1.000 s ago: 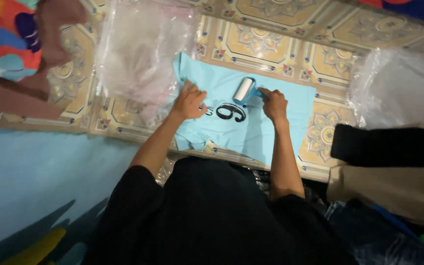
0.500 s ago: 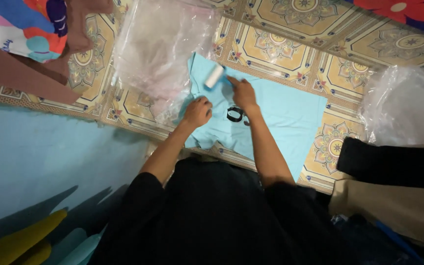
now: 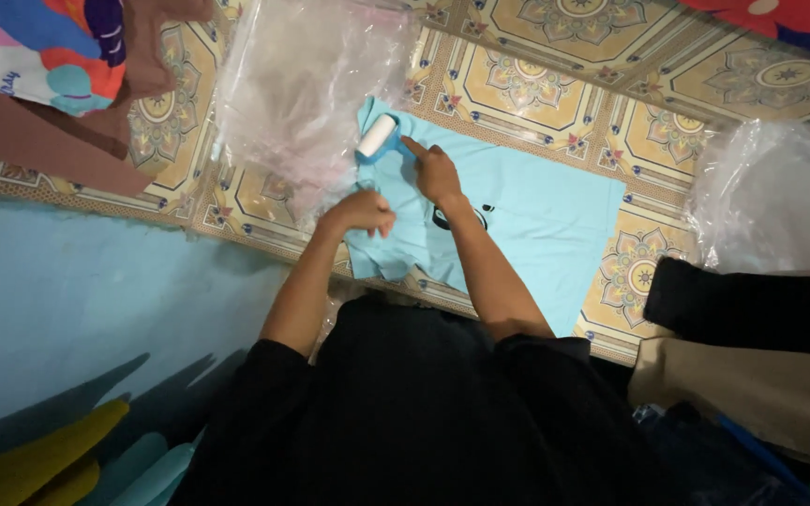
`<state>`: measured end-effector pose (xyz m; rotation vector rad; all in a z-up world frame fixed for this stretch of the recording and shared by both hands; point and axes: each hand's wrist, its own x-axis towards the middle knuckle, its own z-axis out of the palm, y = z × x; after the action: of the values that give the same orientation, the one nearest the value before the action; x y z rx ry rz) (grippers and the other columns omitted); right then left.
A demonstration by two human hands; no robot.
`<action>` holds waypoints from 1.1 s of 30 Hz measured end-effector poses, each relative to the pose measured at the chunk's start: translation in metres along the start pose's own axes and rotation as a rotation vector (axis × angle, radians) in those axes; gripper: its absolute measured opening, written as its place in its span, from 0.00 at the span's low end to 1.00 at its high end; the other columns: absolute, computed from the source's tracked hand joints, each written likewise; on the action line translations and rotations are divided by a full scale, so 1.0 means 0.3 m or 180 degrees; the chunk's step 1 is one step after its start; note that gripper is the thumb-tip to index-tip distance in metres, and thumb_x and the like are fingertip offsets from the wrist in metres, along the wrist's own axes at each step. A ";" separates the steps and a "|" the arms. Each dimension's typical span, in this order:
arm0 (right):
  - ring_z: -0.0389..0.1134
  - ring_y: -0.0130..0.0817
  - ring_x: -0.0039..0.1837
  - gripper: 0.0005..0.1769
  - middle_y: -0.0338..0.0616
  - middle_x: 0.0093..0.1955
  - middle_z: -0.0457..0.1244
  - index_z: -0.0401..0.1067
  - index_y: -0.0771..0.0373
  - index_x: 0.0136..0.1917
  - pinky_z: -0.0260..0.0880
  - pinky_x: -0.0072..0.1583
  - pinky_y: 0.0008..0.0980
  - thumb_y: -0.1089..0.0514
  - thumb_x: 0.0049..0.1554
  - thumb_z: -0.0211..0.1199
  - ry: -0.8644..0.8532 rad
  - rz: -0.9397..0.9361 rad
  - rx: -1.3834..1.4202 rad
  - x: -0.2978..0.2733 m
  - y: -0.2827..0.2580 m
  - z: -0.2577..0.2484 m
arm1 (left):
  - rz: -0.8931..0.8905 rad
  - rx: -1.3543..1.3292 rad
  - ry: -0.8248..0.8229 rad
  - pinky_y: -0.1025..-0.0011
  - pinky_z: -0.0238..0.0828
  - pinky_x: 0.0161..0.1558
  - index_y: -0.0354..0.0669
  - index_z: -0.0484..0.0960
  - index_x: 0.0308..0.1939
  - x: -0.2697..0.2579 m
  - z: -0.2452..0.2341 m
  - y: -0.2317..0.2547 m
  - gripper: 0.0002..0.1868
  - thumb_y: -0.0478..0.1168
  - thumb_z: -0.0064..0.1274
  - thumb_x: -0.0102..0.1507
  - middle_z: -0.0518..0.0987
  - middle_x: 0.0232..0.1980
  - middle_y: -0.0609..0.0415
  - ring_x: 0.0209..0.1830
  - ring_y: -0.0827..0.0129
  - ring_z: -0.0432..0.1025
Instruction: Folding a t-shirt, cleaning it with a lint roller, and packaging it in a plastic bag.
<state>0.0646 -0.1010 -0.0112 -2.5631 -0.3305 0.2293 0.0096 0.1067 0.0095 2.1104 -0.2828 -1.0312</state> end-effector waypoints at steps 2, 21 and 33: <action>0.71 0.66 0.55 0.34 0.63 0.52 0.65 0.61 0.35 0.78 0.76 0.58 0.58 0.64 0.64 0.54 0.0047 0.0041 0.0079 -0.052 -0.034 -0.045 | 0.0059 0.0005 0.0595 0.63 0.74 0.40 0.49 0.87 0.34 -0.011 -0.007 0.003 0.15 0.52 0.51 0.57 0.86 0.32 0.51 0.32 0.57 0.80; 0.70 0.64 0.55 0.37 0.58 0.50 0.66 0.73 0.30 0.66 0.75 0.56 0.59 0.73 0.57 0.56 0.0038 -0.0078 -0.0052 -0.233 -0.016 -0.108 | 0.0624 -0.1088 0.3704 0.63 0.78 0.51 0.49 0.80 0.56 0.082 0.081 0.069 0.21 0.30 0.41 0.62 0.83 0.50 0.50 0.49 0.59 0.80; 0.71 0.54 0.57 0.22 0.45 0.54 0.68 0.75 0.38 0.61 0.73 0.56 0.61 0.55 0.54 0.66 0.0551 0.1609 -0.0833 -0.627 0.687 -0.215 | 0.1433 0.1294 0.3150 0.57 0.68 0.66 0.41 0.81 0.63 0.187 0.235 0.073 0.26 0.31 0.53 0.59 0.77 0.64 0.40 0.64 0.48 0.72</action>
<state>-0.0617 -0.3552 -0.0491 -2.8614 0.3838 0.1508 -0.0042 0.0265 -0.0350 2.4700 -0.4493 0.4002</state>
